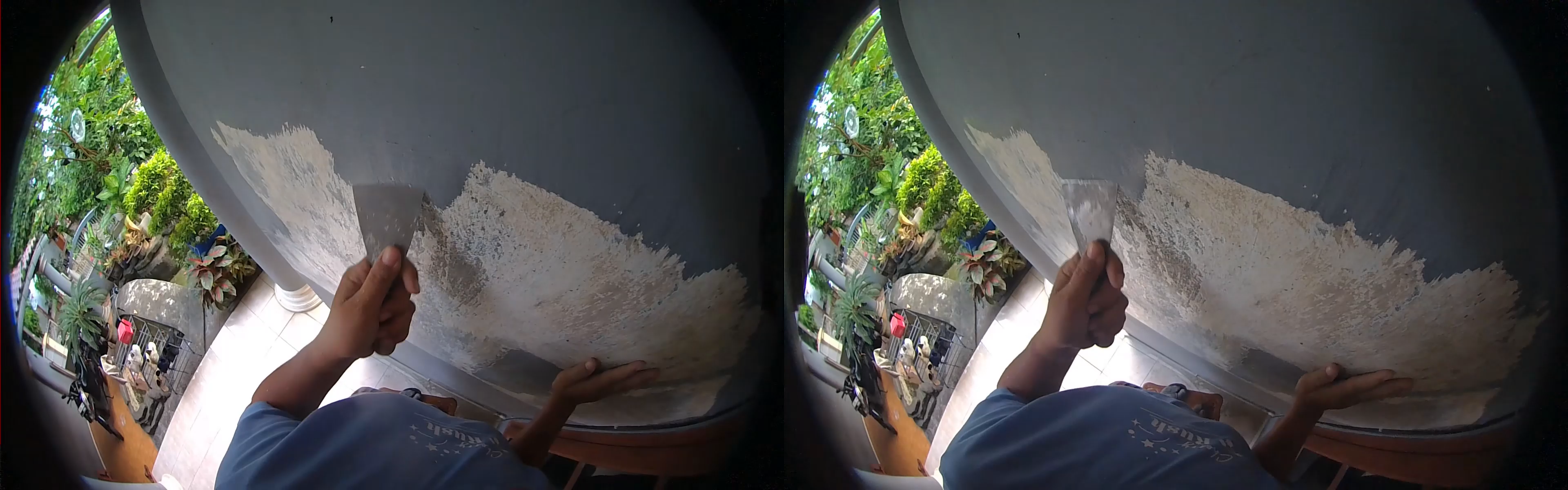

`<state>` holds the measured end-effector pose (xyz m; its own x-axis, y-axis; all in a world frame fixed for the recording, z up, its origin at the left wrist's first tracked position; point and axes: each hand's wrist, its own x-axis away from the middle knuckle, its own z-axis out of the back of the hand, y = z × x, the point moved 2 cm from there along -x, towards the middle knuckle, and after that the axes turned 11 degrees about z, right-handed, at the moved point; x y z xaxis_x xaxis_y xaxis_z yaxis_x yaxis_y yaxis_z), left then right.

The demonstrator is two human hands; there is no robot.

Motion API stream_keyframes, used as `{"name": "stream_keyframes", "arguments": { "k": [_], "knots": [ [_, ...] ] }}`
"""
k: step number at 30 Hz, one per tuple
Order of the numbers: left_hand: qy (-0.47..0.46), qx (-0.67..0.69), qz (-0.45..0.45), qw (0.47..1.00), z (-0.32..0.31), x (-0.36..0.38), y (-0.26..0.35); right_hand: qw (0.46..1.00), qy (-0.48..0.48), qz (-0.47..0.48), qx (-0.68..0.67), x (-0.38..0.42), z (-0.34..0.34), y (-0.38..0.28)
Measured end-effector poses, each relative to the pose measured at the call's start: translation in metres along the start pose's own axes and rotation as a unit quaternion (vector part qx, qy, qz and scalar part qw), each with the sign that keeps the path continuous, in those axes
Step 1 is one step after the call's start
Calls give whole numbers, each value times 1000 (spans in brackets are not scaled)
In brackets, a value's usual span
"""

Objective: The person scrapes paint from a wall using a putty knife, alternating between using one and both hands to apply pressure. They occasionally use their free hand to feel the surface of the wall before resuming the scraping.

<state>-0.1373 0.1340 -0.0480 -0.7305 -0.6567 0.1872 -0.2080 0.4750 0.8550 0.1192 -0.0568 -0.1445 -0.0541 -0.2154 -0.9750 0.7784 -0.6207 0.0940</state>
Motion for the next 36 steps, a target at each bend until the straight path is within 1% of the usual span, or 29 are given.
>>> {"name": "stream_keyframes", "arguments": {
  "k": [3, 4, 8, 10, 11, 12, 15, 16, 19, 21, 23, 25, 27, 32, 36],
  "knots": [
    [32, 24, 41, 998, 15, 4, -27, 998, -23, -47, -46, -6, 11, -11],
    [32, 18, 37, 999, 18, 1, -30, 995, -34, -70, -66, -7, 11, -16],
    [11, 12, 17, 1000, 5, -3, -13, 999, -19, -34, -6, 5, -6, -25],
    [-16, 7, -18, 1000, -1, -9, -6, 1000, -1, 3, 13, 4, -9, -24],
    [-31, 4, -36, 999, -2, -11, -3, 1000, -4, 3, 9, 4, -9, -24],
    [-36, 7, -36, 999, 1, -12, -5, 1000, -5, 3, 7, 6, -9, -24],
    [-12, 5, -22, 1000, 10, -4, -8, 1000, 2, 16, 6, 3, -7, -23],
    [1, 6, -5, 1000, 16, -3, -13, 1000, 5, 22, 6, 2, -6, -23],
    [16, 6, 16, 1000, 30, -4, -30, 999, -20, -5, -45, -15, 12, -29],
    [18, -4, 16, 1000, 22, -5, -23, 992, 12, 115, 43, -43, 21, -43],
    [8, 2, 15, 1000, 11, -8, -10, 989, 19, 140, 49, -46, 17, -50],
    [-18, -4, -13, 1000, 10, -13, -6, 997, 10, 69, -20, -31, -5, -48],
    [-42, -11, -34, 998, 10, -16, -5, 996, 18, 80, -18, -30, -6, -46],
    [-12, 21, 17, 1000, 27, -4, -19, 995, 19, 100, -26, -25, -6, -40],
    [37, 1, 46, 998, 22, -3, -16, 994, 20, 102, -25, -22, -6, -38]
  ]
}}
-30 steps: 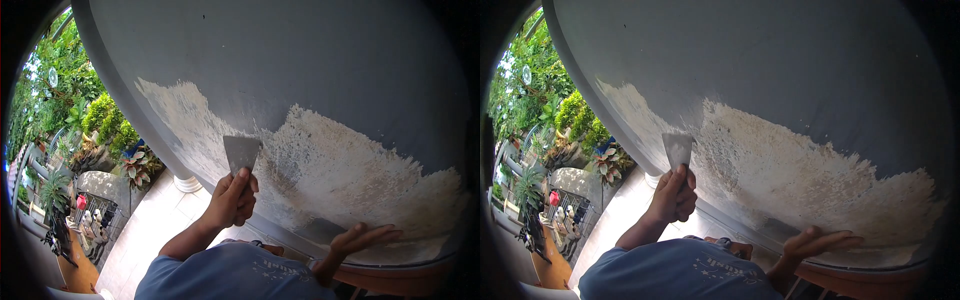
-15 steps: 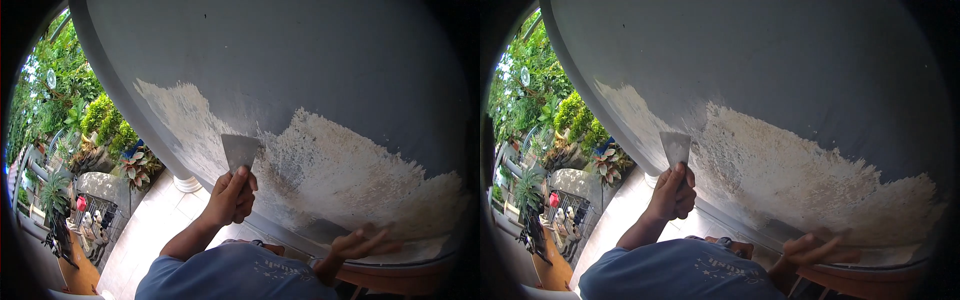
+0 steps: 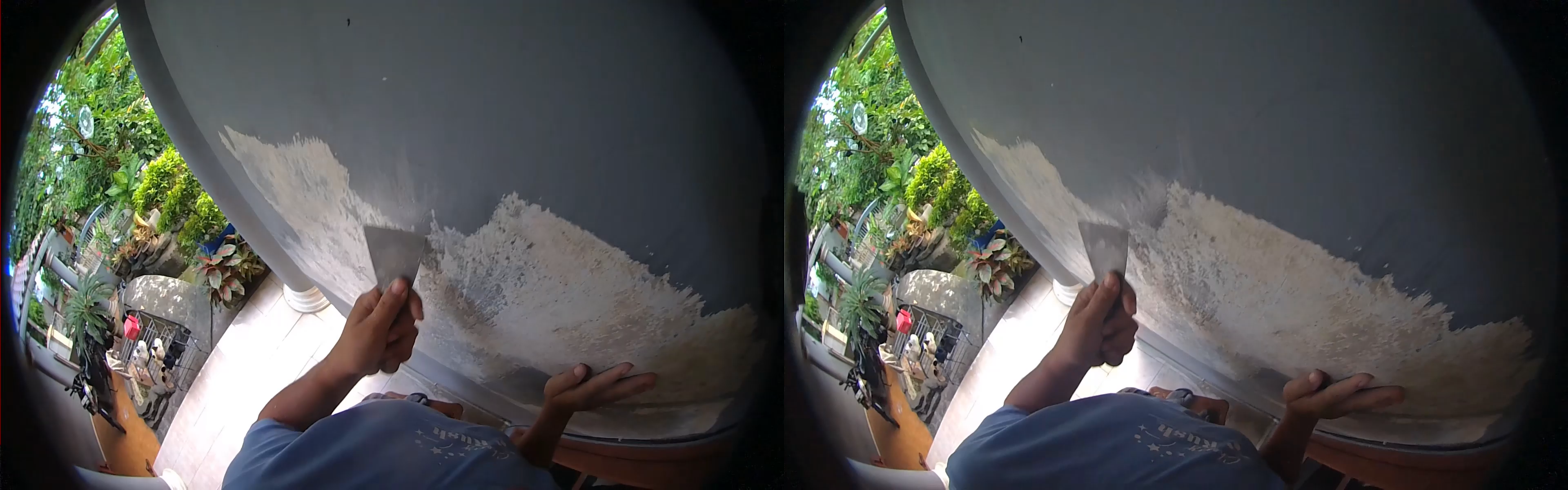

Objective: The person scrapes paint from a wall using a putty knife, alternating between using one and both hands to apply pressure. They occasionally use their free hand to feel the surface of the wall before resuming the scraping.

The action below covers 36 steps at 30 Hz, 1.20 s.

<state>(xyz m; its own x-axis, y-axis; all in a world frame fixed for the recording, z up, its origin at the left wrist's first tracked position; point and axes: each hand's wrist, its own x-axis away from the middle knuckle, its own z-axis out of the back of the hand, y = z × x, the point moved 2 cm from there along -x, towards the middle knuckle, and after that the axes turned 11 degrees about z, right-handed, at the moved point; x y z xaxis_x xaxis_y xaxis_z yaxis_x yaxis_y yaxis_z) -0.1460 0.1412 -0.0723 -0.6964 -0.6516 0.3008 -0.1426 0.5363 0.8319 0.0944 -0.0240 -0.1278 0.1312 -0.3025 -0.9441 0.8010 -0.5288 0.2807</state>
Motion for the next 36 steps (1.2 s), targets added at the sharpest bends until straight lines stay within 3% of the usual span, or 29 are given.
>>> {"name": "stream_keyframes", "arguments": {
  "k": [7, 12, 28, 36],
  "knots": [
    [-48, 4, -48, 998, -3, 1, 11, 1000, 0, -6, 2, -5, 1, -4],
    [13, 12, 3, 1000, 17, 2, -14, 1000, -3, 7, -4, 5, -2, -2],
    [-6, -6, -41, 999, 7, -5, 2, 1000, -20, 4, -7, 9, -1, -3],
    [-20, 2, -8, 1000, 17, -2, -13, 1000, 0, 21, -10, 4, 0, -3]
  ]
}}
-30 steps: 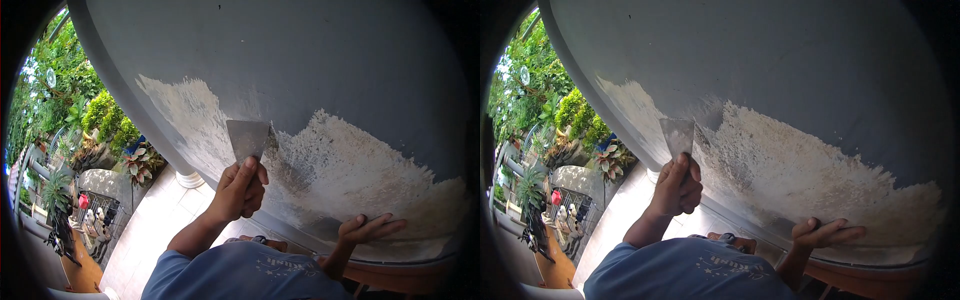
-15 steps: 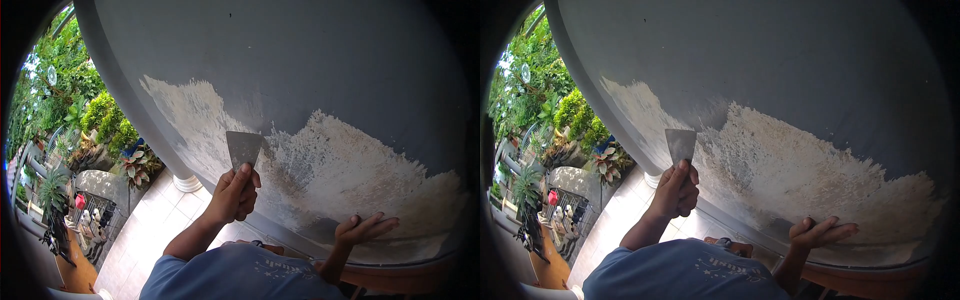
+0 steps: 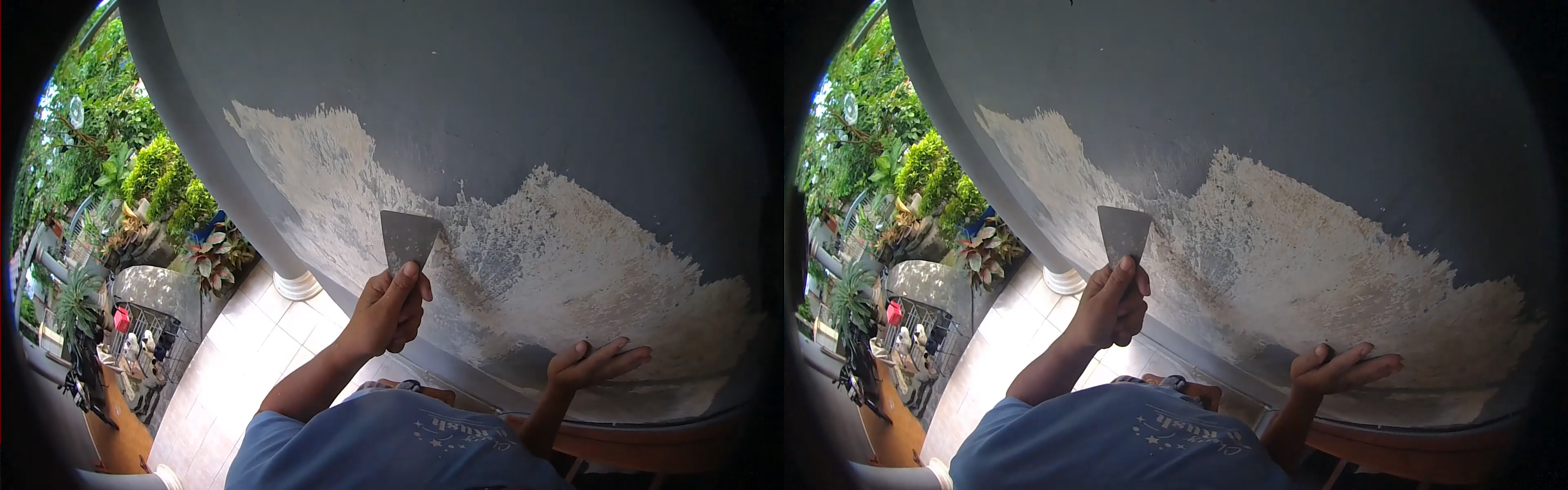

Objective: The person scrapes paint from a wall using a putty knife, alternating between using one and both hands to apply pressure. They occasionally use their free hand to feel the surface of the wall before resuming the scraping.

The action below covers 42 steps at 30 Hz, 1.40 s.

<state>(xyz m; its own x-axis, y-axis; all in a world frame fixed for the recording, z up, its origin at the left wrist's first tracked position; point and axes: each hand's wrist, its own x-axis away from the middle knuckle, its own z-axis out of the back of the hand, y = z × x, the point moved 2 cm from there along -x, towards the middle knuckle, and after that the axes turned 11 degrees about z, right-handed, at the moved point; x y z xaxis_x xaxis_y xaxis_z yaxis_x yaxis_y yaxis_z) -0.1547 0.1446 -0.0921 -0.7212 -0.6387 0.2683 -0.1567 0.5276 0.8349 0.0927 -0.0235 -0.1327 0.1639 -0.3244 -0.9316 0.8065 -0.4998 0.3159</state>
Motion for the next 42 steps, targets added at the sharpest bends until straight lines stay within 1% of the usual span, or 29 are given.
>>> {"name": "stream_keyframes", "arguments": {
  "k": [1, 4, 8, 11, 12, 13, 15, 18, 21, 22, 25, 30, 34, 38, 42],
  "knots": [
    [9, -6, 4, 1000, 0, -1, -1, 1000, 1, -1, -1, -1, 0, 0],
    [-3, -30, -42, 999, -12, -1, 18, 1000, -17, -8, 2, 1, 2, -2],
    [-28, -28, -51, 998, -11, -4, 21, 1000, -20, -7, 0, 2, 2, 0],
    [-4, -41, -25, 999, 4, -6, -3, 1000, -12, -1, -5, 7, 1, -2],
    [12, -48, -35, 998, 8, -8, -17, 1000, -14, 1, -4, 10, 0, -1],
    [45, -51, -15, 998, 11, -8, -30, 1000, -17, 2, -3, 14, 0, -2],
    [47, -33, 13, 998, 12, -7, -44, 1000, -19, 1, -3, 18, 1, -2],
    [53, -54, -7, 997, 8, -9, -32, 1000, -16, 0, -6, 16, -1, -4],
    [42, -75, -86, 993, -6, -8, 0, 1000, -14, 2, -3, 15, -1, -3],
    [17, -65, -93, 993, -7, -9, 7, 1000, -15, 1, -1, 15, -1, -4],
    [29, -81, -100, 991, -4, -11, -1, 1000, -13, 5, -2, 16, -1, -2],
    [44, -50, 10, 998, 19, -11, -55, 1000, -14, 11, -7, 24, -2, -1],
    [47, -64, -10, 997, 19, -11, -51, 1000, -14, 12, -4, 26, -1, -3],
    [41, -99, -50, 993, 20, -8, -38, 1000, -7, 17, -6, 25, -3, -4],
    [63, -78, -6, 995, 32, -7, -56, 999, -27, 17, -13, 28, -1, -1]
  ]
}}
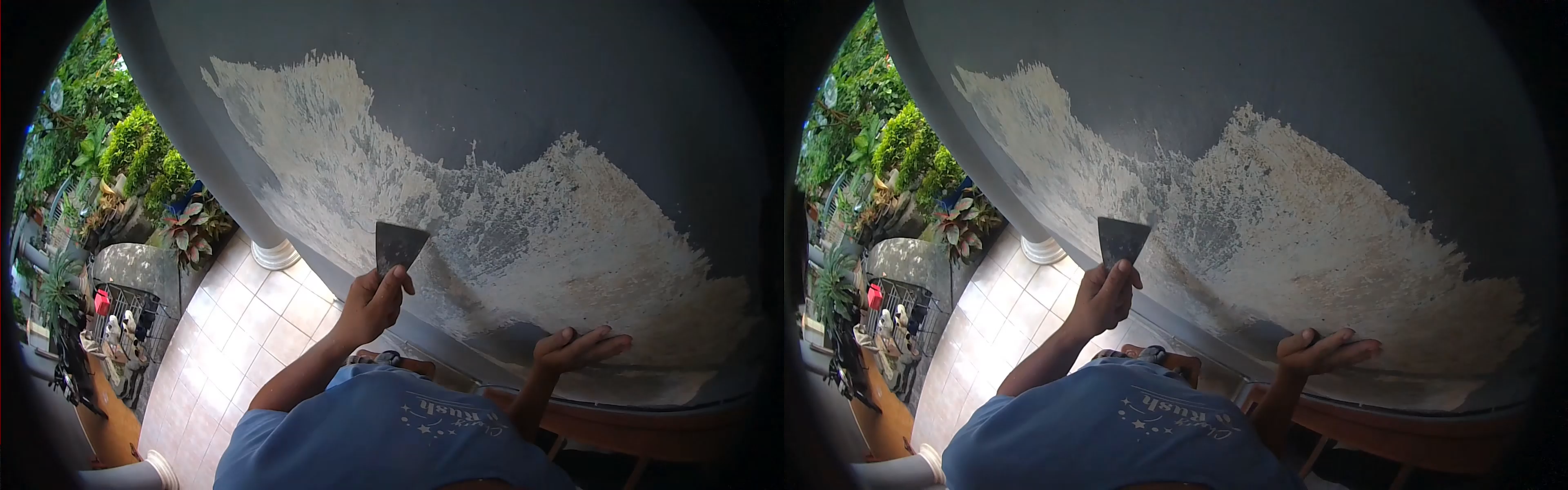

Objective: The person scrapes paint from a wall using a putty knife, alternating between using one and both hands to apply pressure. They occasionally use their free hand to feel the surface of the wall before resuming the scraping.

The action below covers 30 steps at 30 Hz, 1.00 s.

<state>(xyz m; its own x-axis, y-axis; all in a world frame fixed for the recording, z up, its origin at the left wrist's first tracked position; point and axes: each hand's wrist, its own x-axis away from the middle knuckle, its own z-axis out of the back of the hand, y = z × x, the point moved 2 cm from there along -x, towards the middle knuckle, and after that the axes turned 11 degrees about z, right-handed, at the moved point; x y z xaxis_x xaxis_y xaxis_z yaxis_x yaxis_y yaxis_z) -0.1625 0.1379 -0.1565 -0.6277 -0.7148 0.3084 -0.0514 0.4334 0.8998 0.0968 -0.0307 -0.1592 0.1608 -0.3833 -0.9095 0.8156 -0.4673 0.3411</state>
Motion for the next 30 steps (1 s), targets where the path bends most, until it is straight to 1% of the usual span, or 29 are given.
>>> {"name": "stream_keyframes", "arguments": {
  "k": [2, 6, 9, 12, 14, 17, 20, 23, 24, 28, 30],
  "knots": [
    [13, 4, 37, 999, 2, 1, -8, 1000, 1, 6, 1, 2, -1, 1],
    [-7, -32, -53, 998, -11, -2, 11, 1000, 16, 15, 10, 1, -1, -1],
    [-57, 15, -43, 997, -19, -2, 30, 1000, 13, 13, 16, 2, -2, -1],
    [-34, 7, -15, 999, -12, -3, 16, 1000, 9, 13, 11, 5, -1, 0],
    [-13, -12, 23, 1000, -5, -2, -1, 1000, 7, 18, 10, 8, -1, -1],
    [-17, 5, 24, 1000, -6, 3, 3, 1000, 7, 22, 16, 9, -1, -1],
    [-16, -3, -34, 999, -18, 4, 31, 1000, 9, 15, 21, 10, -3, -2],
    [-72, 34, -42, 996, -24, 2, 50, 1000, 12, 14, 15, 10, -3, -3],
    [-80, 48, -36, 995, -23, 1, 47, 1000, 11, 14, 14, 9, -2, -3],
    [-51, 70, 50, 995, -21, 13, 36, 1000, 8, 11, 9, 15, -2, 0],
    [-69, 85, 42, 993, -20, 13, 46, 1000, 8, 5, 9, 18, -5, 0]
  ]
}}
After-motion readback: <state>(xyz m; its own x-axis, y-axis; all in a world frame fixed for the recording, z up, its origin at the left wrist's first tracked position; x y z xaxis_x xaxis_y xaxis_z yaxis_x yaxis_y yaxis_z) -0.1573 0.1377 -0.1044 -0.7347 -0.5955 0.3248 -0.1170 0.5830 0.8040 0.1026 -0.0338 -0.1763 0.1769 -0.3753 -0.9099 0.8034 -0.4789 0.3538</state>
